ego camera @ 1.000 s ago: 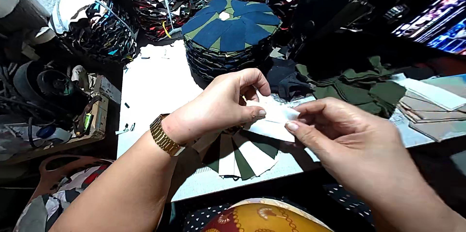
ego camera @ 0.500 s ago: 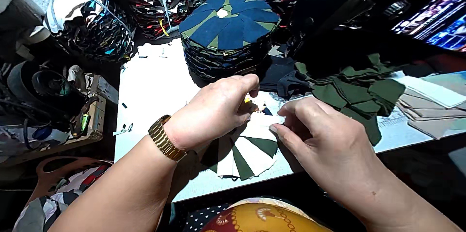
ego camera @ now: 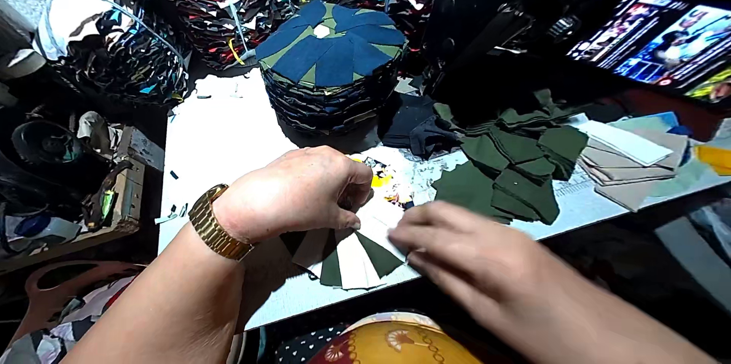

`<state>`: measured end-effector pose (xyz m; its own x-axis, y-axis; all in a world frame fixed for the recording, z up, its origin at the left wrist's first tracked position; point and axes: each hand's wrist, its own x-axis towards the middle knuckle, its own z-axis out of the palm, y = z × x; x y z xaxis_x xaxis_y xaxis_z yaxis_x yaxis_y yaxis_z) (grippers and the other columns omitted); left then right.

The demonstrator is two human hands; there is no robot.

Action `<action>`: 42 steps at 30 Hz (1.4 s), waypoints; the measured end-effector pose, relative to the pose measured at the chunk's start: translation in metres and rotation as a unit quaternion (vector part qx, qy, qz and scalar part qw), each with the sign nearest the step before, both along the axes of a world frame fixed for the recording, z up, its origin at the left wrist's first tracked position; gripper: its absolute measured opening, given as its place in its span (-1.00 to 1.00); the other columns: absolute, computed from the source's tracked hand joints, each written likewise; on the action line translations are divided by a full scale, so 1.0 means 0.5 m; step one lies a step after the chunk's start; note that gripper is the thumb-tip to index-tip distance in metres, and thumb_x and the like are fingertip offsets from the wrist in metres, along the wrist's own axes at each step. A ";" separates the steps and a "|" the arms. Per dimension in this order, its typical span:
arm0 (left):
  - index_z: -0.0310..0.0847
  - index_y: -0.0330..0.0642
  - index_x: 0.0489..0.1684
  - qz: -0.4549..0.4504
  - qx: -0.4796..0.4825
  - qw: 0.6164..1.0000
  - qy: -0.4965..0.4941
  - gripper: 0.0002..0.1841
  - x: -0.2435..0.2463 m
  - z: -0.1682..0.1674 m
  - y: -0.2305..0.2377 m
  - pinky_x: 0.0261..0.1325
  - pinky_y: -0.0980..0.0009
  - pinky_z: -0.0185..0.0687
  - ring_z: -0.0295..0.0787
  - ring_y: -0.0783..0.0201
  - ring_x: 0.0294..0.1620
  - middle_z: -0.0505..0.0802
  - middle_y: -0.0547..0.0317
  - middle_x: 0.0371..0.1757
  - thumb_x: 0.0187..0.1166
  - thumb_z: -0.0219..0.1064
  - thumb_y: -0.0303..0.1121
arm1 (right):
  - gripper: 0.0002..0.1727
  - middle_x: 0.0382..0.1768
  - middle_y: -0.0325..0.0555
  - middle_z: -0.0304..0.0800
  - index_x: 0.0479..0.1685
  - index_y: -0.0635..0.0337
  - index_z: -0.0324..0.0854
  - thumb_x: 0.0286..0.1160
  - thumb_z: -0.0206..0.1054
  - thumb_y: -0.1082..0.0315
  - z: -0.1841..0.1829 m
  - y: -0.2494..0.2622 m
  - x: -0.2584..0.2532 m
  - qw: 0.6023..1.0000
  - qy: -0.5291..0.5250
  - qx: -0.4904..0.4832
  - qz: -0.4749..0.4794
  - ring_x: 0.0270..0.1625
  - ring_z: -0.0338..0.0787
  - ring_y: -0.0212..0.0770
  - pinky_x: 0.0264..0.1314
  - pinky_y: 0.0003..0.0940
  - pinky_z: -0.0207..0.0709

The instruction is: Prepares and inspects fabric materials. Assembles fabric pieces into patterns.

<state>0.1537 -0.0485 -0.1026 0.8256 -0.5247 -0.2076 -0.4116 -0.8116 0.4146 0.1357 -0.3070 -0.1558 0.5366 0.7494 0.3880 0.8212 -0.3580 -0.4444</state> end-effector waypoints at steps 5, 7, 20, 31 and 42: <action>0.73 0.00 -0.18 0.020 -0.086 0.996 -0.025 -0.88 0.007 -0.006 0.004 -0.35 0.46 0.63 0.66 0.51 -0.44 0.77 0.42 -0.43 0.51 0.52 -0.26 | -0.78 -0.11 -0.31 0.76 -0.25 -0.01 0.86 0.39 0.27 0.23 0.011 -0.081 0.054 0.994 -0.038 -0.022 -0.100 -0.13 0.77 -0.44 -0.22 -0.49 0.70; 0.73 0.00 -0.22 0.020 -0.085 0.996 -0.030 -0.89 0.006 -0.007 -0.002 -0.35 0.45 0.64 0.67 0.51 -0.44 0.77 0.42 -0.44 0.51 0.53 -0.25 | -0.76 -0.09 -0.31 0.72 -0.23 -0.02 0.86 0.34 0.30 0.16 0.000 -0.094 0.059 0.994 -0.036 -0.042 -0.097 -0.10 0.74 -0.41 -0.20 -0.48 0.68; 0.79 -0.24 -0.09 0.009 -0.289 0.946 -0.150 -0.82 0.008 -0.046 -0.042 -0.19 0.59 0.69 0.72 0.48 -0.24 0.78 0.19 -0.20 0.52 0.51 -0.35 | -0.79 -0.04 -0.22 0.74 -0.18 0.13 0.73 0.54 0.17 0.31 0.005 -0.083 0.085 0.995 -0.019 0.058 -0.084 0.00 0.73 -0.44 0.01 -0.56 0.65; 0.68 -0.40 0.15 0.009 -0.392 0.915 -0.095 -0.67 -0.017 -0.037 -0.080 -0.12 0.53 0.79 0.83 0.44 -0.24 0.89 0.09 -0.21 0.42 0.46 -0.64 | -0.82 -0.10 -0.32 0.69 -0.14 0.10 0.72 0.63 0.25 0.25 0.045 -0.003 0.053 0.988 -0.010 0.143 -0.048 -0.03 0.68 -0.49 -0.01 -0.62 0.60; 0.65 -0.36 -0.15 0.071 -0.441 0.893 -0.051 -0.89 -0.006 -0.026 -0.055 -0.40 0.62 0.64 0.68 0.48 -0.48 0.77 0.17 -0.44 0.50 0.46 -0.59 | -0.74 -0.21 -0.25 0.83 -0.02 0.07 0.76 0.35 0.43 0.53 0.009 0.011 0.045 0.889 0.323 0.312 -0.094 -0.28 0.80 -0.41 -0.19 -0.60 0.74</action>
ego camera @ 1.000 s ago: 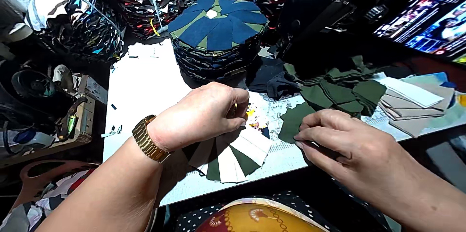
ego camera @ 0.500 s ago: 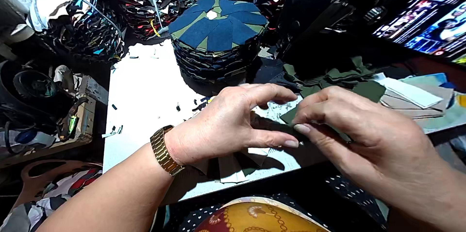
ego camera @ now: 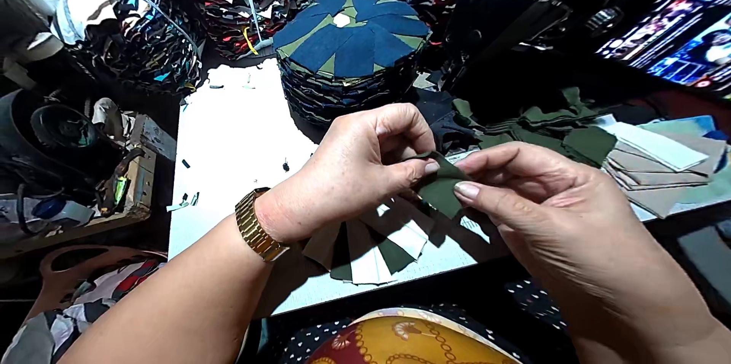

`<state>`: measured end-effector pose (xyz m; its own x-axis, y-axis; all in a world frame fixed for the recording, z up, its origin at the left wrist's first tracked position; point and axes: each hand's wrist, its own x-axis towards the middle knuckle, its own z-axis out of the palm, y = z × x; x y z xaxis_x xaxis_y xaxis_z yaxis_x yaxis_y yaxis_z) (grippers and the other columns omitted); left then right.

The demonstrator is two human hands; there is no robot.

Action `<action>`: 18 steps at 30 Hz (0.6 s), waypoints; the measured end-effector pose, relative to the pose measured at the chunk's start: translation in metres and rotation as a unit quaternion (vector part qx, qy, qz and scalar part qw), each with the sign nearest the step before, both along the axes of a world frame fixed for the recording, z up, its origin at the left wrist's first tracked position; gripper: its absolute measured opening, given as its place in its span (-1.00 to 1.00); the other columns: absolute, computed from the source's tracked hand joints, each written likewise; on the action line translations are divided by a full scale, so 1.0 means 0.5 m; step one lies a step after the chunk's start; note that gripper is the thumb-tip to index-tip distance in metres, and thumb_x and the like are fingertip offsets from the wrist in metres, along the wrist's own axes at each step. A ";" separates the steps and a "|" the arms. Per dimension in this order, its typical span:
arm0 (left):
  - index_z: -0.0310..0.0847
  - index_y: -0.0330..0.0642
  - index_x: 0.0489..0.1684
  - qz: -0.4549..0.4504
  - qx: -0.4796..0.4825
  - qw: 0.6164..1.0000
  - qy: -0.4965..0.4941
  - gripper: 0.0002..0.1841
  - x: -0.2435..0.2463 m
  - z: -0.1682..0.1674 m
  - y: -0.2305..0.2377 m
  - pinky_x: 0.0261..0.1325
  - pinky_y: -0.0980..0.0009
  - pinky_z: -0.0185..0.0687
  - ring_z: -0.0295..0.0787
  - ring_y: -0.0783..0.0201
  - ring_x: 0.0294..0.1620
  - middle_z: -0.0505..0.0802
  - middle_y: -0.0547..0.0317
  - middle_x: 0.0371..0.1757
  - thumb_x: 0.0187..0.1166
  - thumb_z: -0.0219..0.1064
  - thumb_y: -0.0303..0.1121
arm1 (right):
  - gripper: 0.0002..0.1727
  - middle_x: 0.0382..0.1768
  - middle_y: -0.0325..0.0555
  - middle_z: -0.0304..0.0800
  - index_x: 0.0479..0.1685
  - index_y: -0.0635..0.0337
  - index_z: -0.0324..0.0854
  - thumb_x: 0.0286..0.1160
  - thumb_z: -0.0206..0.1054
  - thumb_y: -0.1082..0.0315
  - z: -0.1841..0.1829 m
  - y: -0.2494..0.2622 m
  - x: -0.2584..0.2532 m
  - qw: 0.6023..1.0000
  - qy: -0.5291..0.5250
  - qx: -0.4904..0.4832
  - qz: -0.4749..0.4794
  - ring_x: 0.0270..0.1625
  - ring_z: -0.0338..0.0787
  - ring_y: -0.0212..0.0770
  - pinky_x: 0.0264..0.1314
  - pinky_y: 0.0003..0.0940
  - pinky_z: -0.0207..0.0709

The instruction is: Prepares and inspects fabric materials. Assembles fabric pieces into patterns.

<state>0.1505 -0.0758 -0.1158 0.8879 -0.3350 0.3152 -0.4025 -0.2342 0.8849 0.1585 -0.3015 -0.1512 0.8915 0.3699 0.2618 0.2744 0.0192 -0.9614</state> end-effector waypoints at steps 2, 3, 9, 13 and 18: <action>0.65 -0.32 -0.22 -0.006 0.044 0.999 0.000 -0.90 0.004 0.001 0.007 -0.43 0.62 0.62 0.66 0.49 -0.51 0.74 0.20 -0.48 0.50 0.48 -0.55 | -0.75 -0.23 -0.25 0.82 -0.03 0.07 0.76 0.36 0.38 0.54 -0.002 0.000 0.000 1.000 0.005 -0.007 -0.008 -0.33 0.78 -0.43 -0.26 -0.63 0.71; 0.67 -0.30 -0.25 -0.011 0.072 0.997 0.003 -0.90 0.004 0.002 0.011 -0.42 0.63 0.61 0.65 0.50 -0.51 0.74 0.22 -0.49 0.49 0.50 -0.53 | -0.74 -0.26 -0.26 0.81 -0.03 0.06 0.75 0.35 0.38 0.54 -0.005 0.001 -0.002 1.000 0.006 -0.016 -0.011 -0.36 0.77 -0.43 -0.31 -0.62 0.71; 0.70 -0.19 -0.32 -0.028 0.217 0.974 0.060 -0.90 0.007 0.004 0.022 -0.41 0.60 0.57 0.64 0.53 -0.50 0.76 0.29 -0.50 0.53 0.50 -0.43 | -0.66 -0.35 -0.26 0.82 0.08 0.06 0.70 0.27 0.42 0.48 -0.016 0.016 -0.014 0.991 0.006 -0.130 -0.042 -0.57 0.78 -0.33 -0.58 -0.47 0.76; 0.72 -0.14 -0.29 -0.022 0.276 0.960 0.049 -0.92 0.005 0.001 0.020 -0.37 0.57 0.60 0.66 0.53 -0.47 0.77 0.33 -0.47 0.53 0.50 -0.39 | -0.61 -0.42 -0.40 0.75 0.16 0.03 0.64 0.27 0.42 0.43 -0.022 0.026 -0.006 0.973 -0.080 -0.211 -0.053 -0.56 0.71 -0.50 -0.56 -0.57 0.68; 0.68 -0.05 -0.08 0.012 0.357 0.934 0.034 -0.80 0.006 -0.004 0.014 -0.32 0.39 0.67 0.69 0.45 -0.43 0.78 0.36 -0.40 0.48 0.56 -0.29 | -0.70 -0.43 -0.32 0.66 0.11 0.12 0.64 0.39 0.34 0.37 -0.034 0.036 -0.003 0.910 -0.248 -0.325 -0.066 -0.55 0.58 -0.49 -0.51 -0.56 0.54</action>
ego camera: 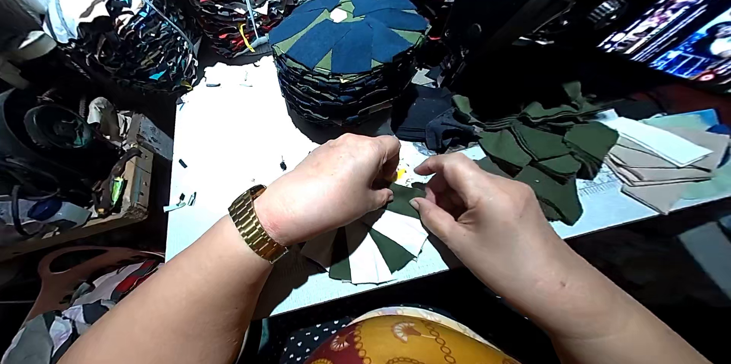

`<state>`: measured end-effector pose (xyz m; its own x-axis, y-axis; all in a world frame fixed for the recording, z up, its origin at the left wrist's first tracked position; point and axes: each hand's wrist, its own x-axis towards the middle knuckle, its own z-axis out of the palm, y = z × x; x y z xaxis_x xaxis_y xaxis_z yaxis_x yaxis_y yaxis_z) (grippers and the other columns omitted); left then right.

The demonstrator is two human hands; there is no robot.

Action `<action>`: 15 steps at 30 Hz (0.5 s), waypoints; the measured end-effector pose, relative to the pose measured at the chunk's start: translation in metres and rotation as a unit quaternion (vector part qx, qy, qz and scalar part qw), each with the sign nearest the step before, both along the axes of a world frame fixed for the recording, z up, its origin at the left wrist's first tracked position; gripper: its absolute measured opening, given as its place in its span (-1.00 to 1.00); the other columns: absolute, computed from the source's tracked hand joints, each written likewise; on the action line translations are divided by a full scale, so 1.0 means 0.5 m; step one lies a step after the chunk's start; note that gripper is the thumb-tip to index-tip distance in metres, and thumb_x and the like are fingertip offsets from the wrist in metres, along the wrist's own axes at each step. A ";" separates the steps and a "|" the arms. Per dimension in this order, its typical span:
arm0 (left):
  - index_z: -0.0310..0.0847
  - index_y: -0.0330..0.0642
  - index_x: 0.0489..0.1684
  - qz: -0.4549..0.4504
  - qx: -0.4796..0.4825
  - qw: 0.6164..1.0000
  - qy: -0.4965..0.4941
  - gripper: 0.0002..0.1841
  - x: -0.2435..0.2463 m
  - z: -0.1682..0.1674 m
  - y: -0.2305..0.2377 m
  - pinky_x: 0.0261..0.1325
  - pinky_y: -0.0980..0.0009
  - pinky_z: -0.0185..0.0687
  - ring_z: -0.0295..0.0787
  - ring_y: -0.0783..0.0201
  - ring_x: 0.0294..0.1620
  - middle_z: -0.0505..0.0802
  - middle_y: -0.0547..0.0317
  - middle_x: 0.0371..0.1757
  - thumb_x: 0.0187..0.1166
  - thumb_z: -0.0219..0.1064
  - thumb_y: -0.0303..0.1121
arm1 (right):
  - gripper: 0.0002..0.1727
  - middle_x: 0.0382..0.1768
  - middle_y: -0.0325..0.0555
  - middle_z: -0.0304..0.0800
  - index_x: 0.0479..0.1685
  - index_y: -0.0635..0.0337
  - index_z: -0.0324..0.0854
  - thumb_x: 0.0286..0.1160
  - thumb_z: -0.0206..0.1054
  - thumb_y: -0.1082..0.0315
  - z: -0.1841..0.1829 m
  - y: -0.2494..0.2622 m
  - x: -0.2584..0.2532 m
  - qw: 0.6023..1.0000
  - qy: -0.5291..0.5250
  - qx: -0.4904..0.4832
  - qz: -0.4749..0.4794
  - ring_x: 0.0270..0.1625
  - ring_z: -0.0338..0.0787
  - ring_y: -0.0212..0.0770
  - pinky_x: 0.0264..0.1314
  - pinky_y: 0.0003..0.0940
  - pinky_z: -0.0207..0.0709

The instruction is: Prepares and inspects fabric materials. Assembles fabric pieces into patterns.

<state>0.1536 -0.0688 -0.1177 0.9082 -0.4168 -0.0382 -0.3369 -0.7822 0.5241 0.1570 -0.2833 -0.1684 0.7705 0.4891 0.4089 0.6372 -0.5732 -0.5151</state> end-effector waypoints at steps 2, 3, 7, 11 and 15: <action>0.64 0.00 -0.04 0.015 0.022 1.000 -0.009 -0.74 0.000 0.002 -0.001 -0.34 0.34 0.66 0.68 0.41 -0.43 0.75 0.37 -0.41 0.46 0.58 -0.24 | -0.74 -0.32 -0.19 0.68 0.07 0.17 0.67 0.42 0.37 0.35 0.008 -0.006 -0.002 0.999 -0.032 -0.023 -0.003 -0.46 0.65 -0.35 -0.44 -0.43 0.61; 0.62 0.00 -0.03 0.021 0.025 0.999 -0.016 -0.72 0.000 0.004 0.000 -0.35 0.32 0.66 0.68 0.40 -0.44 0.74 0.38 -0.42 0.45 0.59 -0.23 | -0.76 -0.26 -0.16 0.67 0.04 0.19 0.69 0.44 0.38 0.33 0.014 -0.009 -0.005 0.999 -0.047 -0.027 -0.001 -0.41 0.67 -0.32 -0.41 -0.41 0.63; 0.63 0.02 -0.06 0.025 0.028 0.998 -0.043 -0.77 -0.006 0.014 0.010 -0.35 0.28 0.67 0.67 0.39 -0.45 0.74 0.38 -0.43 0.48 0.55 -0.24 | -0.81 -0.22 -0.15 0.67 -0.10 0.15 0.81 0.55 0.30 0.34 0.025 -0.004 -0.021 0.996 -0.073 0.003 0.054 -0.28 0.70 -0.29 -0.34 -0.41 0.64; 0.65 0.13 -0.25 0.024 0.102 0.993 -0.062 -0.80 -0.003 0.001 0.020 -0.45 0.26 0.63 0.65 0.41 -0.53 0.70 0.48 -0.54 0.40 0.59 -0.13 | -0.75 -0.12 -0.12 0.69 0.05 0.13 0.82 0.49 0.30 0.42 -0.008 0.019 -0.032 0.990 -0.070 -0.071 0.102 -0.04 0.71 -0.11 -0.12 -0.28 0.70; 0.66 0.21 -0.28 0.034 0.124 0.988 -0.083 -0.79 -0.001 -0.012 0.024 -0.50 0.28 0.58 0.61 0.46 -0.57 0.65 0.55 -0.59 0.35 0.58 -0.08 | -0.67 -0.03 -0.16 0.68 0.23 0.10 0.79 0.65 0.19 0.34 0.003 -0.004 -0.026 0.986 0.009 -0.065 0.152 0.05 0.66 -0.21 0.02 -0.41 0.62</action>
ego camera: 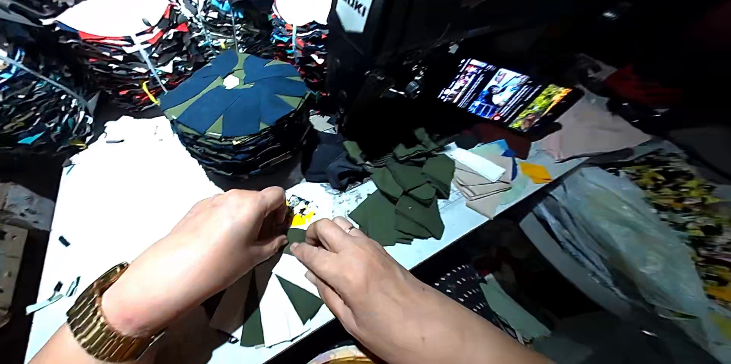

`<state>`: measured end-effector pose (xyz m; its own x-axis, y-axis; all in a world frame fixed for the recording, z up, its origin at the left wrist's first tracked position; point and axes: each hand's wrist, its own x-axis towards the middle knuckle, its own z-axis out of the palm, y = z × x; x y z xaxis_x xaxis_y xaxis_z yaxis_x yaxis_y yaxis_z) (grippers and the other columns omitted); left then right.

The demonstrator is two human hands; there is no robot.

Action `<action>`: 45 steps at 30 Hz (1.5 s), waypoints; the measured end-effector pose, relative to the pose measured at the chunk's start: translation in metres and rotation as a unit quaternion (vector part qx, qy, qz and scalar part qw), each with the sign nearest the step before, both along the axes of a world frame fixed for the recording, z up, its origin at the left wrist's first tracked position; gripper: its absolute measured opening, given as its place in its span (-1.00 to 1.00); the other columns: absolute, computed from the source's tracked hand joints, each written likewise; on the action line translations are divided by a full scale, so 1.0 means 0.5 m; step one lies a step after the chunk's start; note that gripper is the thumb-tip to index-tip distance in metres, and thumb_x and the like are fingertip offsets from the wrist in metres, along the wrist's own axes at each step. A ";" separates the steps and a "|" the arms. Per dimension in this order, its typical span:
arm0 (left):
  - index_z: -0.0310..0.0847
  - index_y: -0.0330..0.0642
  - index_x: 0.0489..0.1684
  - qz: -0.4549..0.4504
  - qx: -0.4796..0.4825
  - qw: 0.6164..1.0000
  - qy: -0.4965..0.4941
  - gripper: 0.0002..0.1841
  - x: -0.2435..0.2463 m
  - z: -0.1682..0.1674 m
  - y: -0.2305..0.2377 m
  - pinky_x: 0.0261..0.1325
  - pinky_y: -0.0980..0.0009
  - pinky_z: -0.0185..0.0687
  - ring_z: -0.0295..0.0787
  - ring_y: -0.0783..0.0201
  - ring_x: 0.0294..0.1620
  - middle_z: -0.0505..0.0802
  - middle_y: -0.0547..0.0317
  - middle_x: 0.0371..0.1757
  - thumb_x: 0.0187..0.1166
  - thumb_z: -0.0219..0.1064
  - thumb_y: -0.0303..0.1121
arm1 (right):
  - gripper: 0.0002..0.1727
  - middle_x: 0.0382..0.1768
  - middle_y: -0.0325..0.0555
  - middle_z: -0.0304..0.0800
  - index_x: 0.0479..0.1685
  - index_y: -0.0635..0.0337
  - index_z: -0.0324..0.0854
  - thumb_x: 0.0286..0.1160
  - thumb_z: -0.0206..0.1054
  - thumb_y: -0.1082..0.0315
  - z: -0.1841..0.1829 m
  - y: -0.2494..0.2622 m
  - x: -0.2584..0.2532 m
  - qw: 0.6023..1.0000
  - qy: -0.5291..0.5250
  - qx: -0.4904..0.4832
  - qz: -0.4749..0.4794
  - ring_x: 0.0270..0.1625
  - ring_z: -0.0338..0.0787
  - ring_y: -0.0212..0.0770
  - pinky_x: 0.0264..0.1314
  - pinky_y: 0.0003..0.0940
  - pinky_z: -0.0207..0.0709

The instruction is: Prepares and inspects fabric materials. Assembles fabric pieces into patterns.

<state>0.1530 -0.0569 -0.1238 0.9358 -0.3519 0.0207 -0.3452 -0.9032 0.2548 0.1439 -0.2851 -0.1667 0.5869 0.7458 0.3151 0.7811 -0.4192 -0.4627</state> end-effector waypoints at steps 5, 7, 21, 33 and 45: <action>0.66 0.24 -0.23 0.011 -0.152 0.987 -0.052 -0.89 0.011 -0.012 0.002 -0.62 0.50 0.53 0.54 0.61 -0.65 0.62 0.65 -0.63 0.47 0.34 -0.05 | -0.75 -0.02 -0.29 0.79 0.07 0.09 0.85 0.63 0.26 0.38 0.061 -0.131 0.063 0.990 0.015 0.116 -0.079 -0.05 0.77 -0.48 0.00 -0.53 0.73; 0.66 0.20 -0.23 0.010 -0.211 0.975 -0.072 -0.90 0.013 -0.015 -0.007 -0.67 0.57 0.53 0.56 0.63 -0.68 0.63 0.64 -0.65 0.47 0.34 -0.09 | -0.80 -0.05 -0.19 0.84 -0.07 0.14 0.86 0.54 0.31 0.40 0.076 -0.209 0.103 0.971 -0.076 0.090 -0.208 -0.03 0.82 -0.36 0.05 -0.36 0.78; 0.74 0.10 -0.07 -0.067 -0.329 0.937 -0.095 -0.82 0.008 -0.051 -0.044 -0.54 0.78 0.42 0.52 0.73 -0.56 0.68 0.60 -0.52 0.62 0.28 -0.11 | -0.92 -0.21 0.01 0.78 -0.34 0.26 0.82 0.39 0.40 0.55 0.009 -0.354 0.166 0.910 -0.129 -0.021 -0.394 -0.20 0.80 -0.03 -0.15 0.06 0.71; 0.74 0.01 -0.04 -0.040 -0.500 0.865 -0.002 -0.87 -0.012 -0.028 -0.069 -0.16 0.49 0.85 0.87 0.38 -0.19 0.89 0.31 -0.14 0.55 0.38 -0.32 | -0.86 -0.28 -0.24 0.73 -0.01 0.20 0.68 0.65 0.27 0.38 0.068 -0.293 0.144 0.899 -0.040 0.206 -0.385 -0.33 0.71 -0.47 -0.22 -0.51 0.66; 0.38 -0.16 0.64 0.000 -0.656 0.707 0.264 -0.42 -0.038 0.010 -0.089 0.09 0.40 0.77 0.83 0.29 -0.06 0.85 0.02 0.09 0.58 0.31 -0.64 | -0.83 -0.19 -0.33 0.86 0.05 -0.04 0.79 0.63 0.33 0.28 0.067 -0.077 0.030 0.938 0.153 0.301 -0.076 -0.28 0.83 -0.41 -0.24 -0.57 0.78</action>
<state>0.1338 -0.1013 -0.1188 0.9350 -0.3539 -0.0220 0.1102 0.2308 0.9667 0.1590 -0.3235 -0.1334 0.8036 0.3868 0.4523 0.5257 -0.1052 -0.8441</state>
